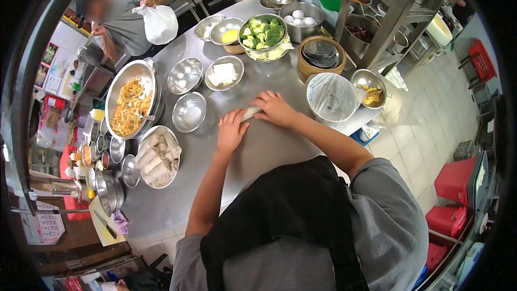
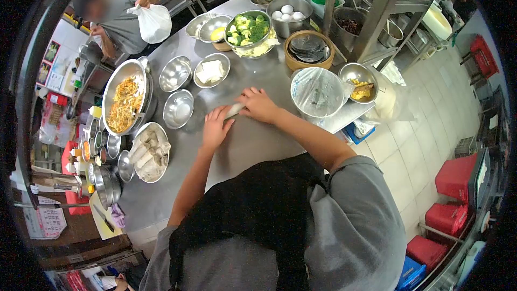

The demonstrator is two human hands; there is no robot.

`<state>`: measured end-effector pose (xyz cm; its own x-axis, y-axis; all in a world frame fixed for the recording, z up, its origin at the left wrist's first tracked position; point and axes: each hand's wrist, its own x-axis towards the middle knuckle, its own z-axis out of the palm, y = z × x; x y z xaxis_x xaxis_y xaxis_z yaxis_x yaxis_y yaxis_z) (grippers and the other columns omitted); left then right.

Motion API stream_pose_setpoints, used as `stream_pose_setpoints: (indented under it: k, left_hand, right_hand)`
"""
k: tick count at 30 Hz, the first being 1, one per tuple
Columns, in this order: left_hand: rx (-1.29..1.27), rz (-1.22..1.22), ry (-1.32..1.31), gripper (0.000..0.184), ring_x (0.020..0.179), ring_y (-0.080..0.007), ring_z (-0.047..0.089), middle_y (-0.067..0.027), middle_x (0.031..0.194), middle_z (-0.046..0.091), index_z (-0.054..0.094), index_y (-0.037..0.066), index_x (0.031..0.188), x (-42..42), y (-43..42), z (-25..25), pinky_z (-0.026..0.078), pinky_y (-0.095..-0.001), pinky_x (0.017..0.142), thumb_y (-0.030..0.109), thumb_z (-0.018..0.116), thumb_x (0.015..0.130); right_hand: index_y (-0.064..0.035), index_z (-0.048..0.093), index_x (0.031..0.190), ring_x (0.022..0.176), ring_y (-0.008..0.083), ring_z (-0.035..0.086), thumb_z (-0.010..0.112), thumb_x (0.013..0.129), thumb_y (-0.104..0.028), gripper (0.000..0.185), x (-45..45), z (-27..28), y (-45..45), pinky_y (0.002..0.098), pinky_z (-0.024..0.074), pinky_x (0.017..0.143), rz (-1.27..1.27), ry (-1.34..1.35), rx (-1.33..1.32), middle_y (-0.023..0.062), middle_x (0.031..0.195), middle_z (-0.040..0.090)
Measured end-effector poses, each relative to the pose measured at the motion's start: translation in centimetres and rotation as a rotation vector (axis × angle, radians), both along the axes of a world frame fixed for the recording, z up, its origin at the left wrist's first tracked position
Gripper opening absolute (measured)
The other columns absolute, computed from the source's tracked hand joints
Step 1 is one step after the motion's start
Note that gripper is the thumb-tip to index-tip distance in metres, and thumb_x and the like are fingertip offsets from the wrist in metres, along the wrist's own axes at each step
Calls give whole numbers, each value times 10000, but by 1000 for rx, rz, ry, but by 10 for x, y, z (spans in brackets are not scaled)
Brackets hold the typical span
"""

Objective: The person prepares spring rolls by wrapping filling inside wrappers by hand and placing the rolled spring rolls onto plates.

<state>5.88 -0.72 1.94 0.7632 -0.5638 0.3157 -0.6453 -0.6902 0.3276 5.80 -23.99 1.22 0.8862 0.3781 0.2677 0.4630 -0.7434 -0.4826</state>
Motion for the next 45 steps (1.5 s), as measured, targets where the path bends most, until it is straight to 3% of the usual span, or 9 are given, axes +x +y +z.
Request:
stream_pose_setpoints:
  k: [4, 10, 13, 17, 20, 28, 37, 45]
  left_hand:
    - [-63, 52, 37, 576, 1201, -318, 545, -87, 1288, 591, 564, 125, 1353, 13, 5, -10, 420, -454, 1014, 239, 762, 823]
    - [-61, -18, 201, 500, 1119, -359, 593, -133, 1188, 649, 630, 93, 1271, 30, 15, -5, 462, -448, 973, 223, 787, 814]
    - [-51, -72, 469, 490, 1172, -338, 565, -103, 1268, 611, 648, 99, 1257, 28, 23, 1, 438, -468, 1001, 268, 784, 817]
    - [36, -88, 218, 570, 1251, -322, 515, -99, 1344, 564, 627, 112, 1300, 2, 20, 18, 412, -471, 1032, 313, 802, 796]
    - [57, -77, 192, 659, 1288, -318, 487, -98, 1381, 542, 583, 116, 1354, -5, 3, 24, 399, -468, 1046, 327, 815, 774]
    - [104, -2, 166, 741, 1256, -326, 529, -106, 1354, 577, 515, 118, 1404, 22, -24, 1, 405, -478, 1027, 280, 825, 751]
    - [176, -42, 267, 592, 1150, -330, 594, -97, 1206, 632, 607, 120, 1306, 36, -26, 9, 448, -466, 992, 205, 812, 757]
    - [147, -4, 182, 589, 1167, -309, 569, -75, 1251, 594, 637, 127, 1266, 25, -25, 11, 460, -460, 965, 261, 839, 729]
  right_hand:
    - [-173, 614, 1277, 1185, 285, 521, 764, 823, -211, 480, 7, -4, 7, 491, 418, 944, 43, 40, -61, 60, 1210, 567]
    - [-189, 635, 1244, 1159, 277, 548, 774, 813, -212, 453, 24, -15, 5, 507, 409, 951, 98, 137, -9, 62, 1225, 576]
    - [-165, 646, 1216, 1121, 298, 576, 746, 851, -241, 386, 16, 2, -2, 515, 402, 971, 183, 257, -17, 84, 1183, 608]
    - [-117, 651, 1193, 1083, 329, 598, 706, 899, -284, 342, 9, -5, -13, 480, 419, 984, 255, 230, 103, 122, 1084, 658]
    - [-101, 655, 1179, 1125, 317, 581, 685, 908, -279, 325, 3, -11, -13, 446, 424, 998, 11, 205, 221, 130, 1001, 712]
    - [-91, 649, 1191, 1083, 367, 554, 678, 873, -124, 322, -17, -3, -14, 446, 453, 961, -113, -48, 261, 153, 1121, 613]
    - [-111, 648, 1197, 1070, 369, 544, 668, 835, -54, 367, -35, -16, -11, 459, 471, 929, -262, -62, 336, 148, 1120, 582]
    - [-90, 643, 1194, 1099, 358, 546, 629, 852, -43, 345, -43, -16, -7, 465, 468, 929, -268, -25, 291, 142, 1141, 575]
